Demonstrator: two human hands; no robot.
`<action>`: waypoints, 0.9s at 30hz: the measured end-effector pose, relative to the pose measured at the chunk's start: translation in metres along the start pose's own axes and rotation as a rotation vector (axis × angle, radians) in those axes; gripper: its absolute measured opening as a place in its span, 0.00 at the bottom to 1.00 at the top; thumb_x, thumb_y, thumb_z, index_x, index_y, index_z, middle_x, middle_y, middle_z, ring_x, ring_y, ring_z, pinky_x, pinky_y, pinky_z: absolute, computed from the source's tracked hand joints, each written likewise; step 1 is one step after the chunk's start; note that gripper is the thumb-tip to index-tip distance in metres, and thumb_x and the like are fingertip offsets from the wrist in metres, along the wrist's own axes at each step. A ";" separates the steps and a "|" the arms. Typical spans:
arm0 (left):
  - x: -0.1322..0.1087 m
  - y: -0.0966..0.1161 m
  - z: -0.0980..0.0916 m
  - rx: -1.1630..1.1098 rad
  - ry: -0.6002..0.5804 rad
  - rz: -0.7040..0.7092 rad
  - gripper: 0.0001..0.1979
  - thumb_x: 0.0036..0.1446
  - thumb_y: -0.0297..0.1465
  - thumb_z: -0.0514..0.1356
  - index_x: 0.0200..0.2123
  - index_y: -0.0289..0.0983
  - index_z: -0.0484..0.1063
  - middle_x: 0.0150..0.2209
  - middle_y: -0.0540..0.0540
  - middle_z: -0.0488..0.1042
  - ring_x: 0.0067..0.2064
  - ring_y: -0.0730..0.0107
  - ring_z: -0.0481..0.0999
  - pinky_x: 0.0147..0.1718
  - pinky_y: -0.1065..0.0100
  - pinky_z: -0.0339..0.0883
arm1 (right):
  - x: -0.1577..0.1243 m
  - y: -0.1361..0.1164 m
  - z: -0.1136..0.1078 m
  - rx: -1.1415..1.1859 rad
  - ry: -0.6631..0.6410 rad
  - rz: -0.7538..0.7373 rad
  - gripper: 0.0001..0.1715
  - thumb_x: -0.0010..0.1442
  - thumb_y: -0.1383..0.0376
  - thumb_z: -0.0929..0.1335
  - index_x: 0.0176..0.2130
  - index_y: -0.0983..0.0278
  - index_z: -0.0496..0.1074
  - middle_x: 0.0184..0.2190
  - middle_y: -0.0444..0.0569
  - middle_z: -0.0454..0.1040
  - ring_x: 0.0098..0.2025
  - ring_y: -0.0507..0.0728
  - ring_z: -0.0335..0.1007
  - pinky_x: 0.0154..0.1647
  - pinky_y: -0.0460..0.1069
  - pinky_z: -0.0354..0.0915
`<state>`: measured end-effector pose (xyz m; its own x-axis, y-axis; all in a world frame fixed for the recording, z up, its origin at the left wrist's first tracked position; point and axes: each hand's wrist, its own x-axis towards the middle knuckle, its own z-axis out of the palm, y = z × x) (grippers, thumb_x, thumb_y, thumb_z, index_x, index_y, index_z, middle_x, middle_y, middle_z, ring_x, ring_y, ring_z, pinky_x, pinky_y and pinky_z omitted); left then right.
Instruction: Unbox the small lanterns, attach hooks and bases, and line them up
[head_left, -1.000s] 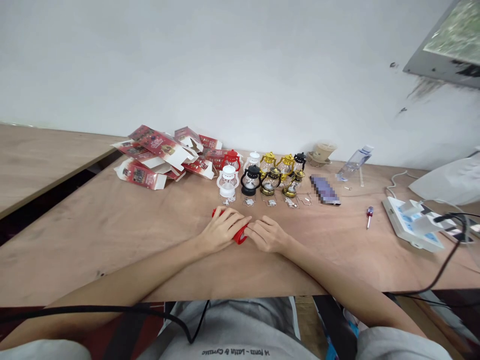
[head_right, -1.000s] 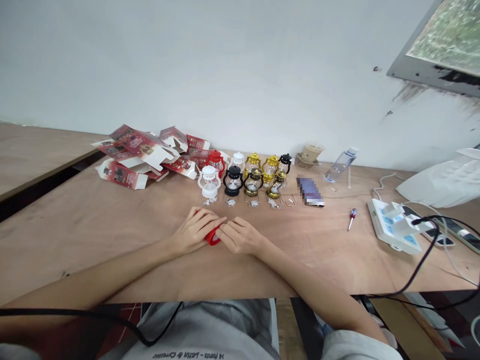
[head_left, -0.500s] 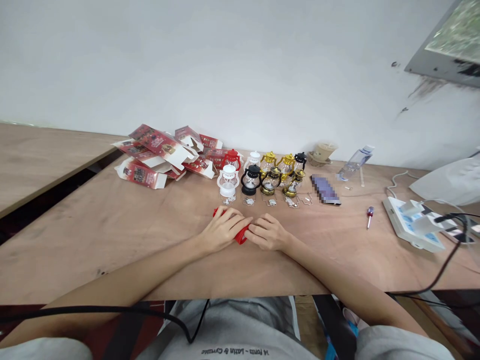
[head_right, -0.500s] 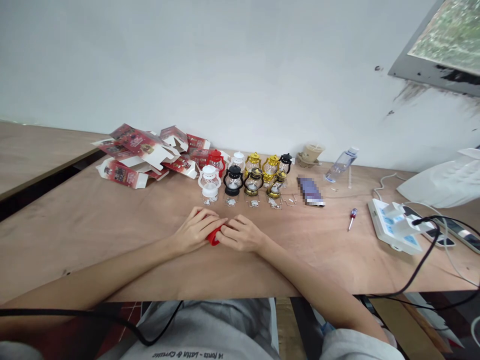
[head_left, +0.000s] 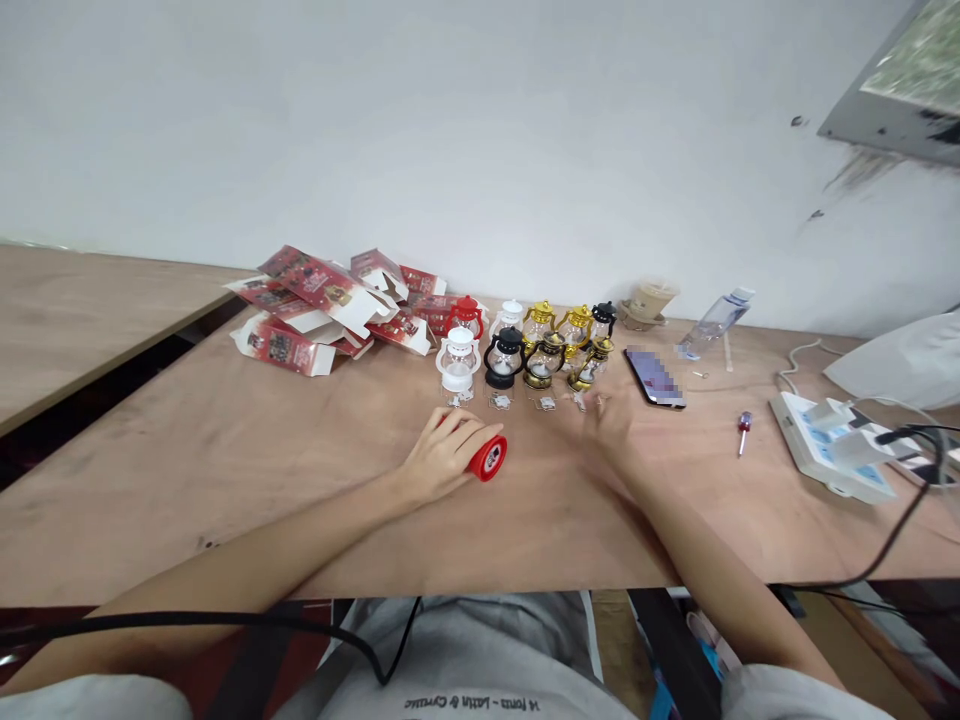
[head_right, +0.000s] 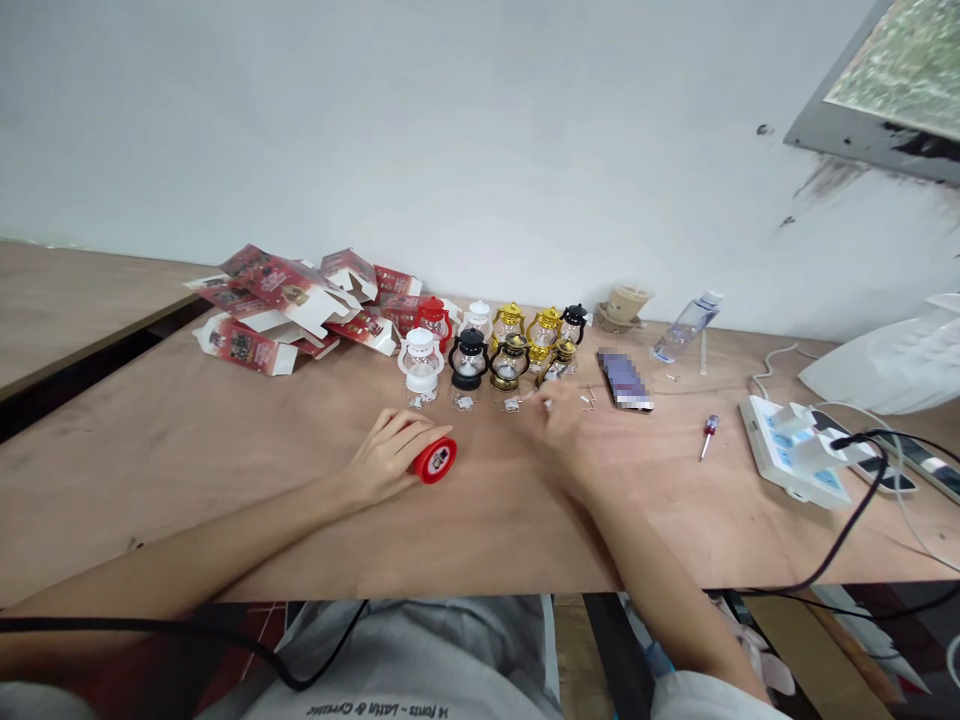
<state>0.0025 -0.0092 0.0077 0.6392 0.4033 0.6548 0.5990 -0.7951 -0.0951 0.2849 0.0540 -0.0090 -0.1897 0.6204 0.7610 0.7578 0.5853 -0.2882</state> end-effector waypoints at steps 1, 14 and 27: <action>0.000 0.000 0.000 -0.006 0.002 -0.005 0.16 0.59 0.27 0.54 0.51 0.30 0.64 0.40 0.41 0.75 0.42 0.61 0.68 0.40 0.62 0.57 | 0.006 0.015 -0.007 -0.084 0.065 0.135 0.22 0.65 0.56 0.53 0.33 0.65 0.66 0.31 0.56 0.67 0.35 0.59 0.61 0.39 0.55 0.57; -0.002 -0.001 0.002 -0.059 0.037 -0.037 0.17 0.60 0.27 0.54 0.52 0.31 0.63 0.41 0.41 0.75 0.43 0.62 0.69 0.40 0.62 0.58 | 0.020 0.076 -0.031 -0.380 -0.140 0.726 0.06 0.51 0.66 0.65 0.28 0.67 0.71 0.26 0.53 0.72 0.33 0.58 0.66 0.35 0.50 0.57; -0.002 -0.001 0.001 -0.056 0.010 -0.064 0.17 0.61 0.31 0.53 0.53 0.33 0.64 0.41 0.41 0.75 0.44 0.61 0.69 0.41 0.61 0.58 | -0.003 -0.080 0.007 0.060 0.109 -0.693 0.06 0.59 0.70 0.66 0.38 0.62 0.71 0.25 0.44 0.72 0.26 0.50 0.62 0.28 0.49 0.54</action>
<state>0.0012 -0.0089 0.0056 0.5955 0.4498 0.6656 0.6105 -0.7919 -0.0110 0.2202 0.0085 0.0079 -0.5507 0.0400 0.8338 0.4483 0.8568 0.2550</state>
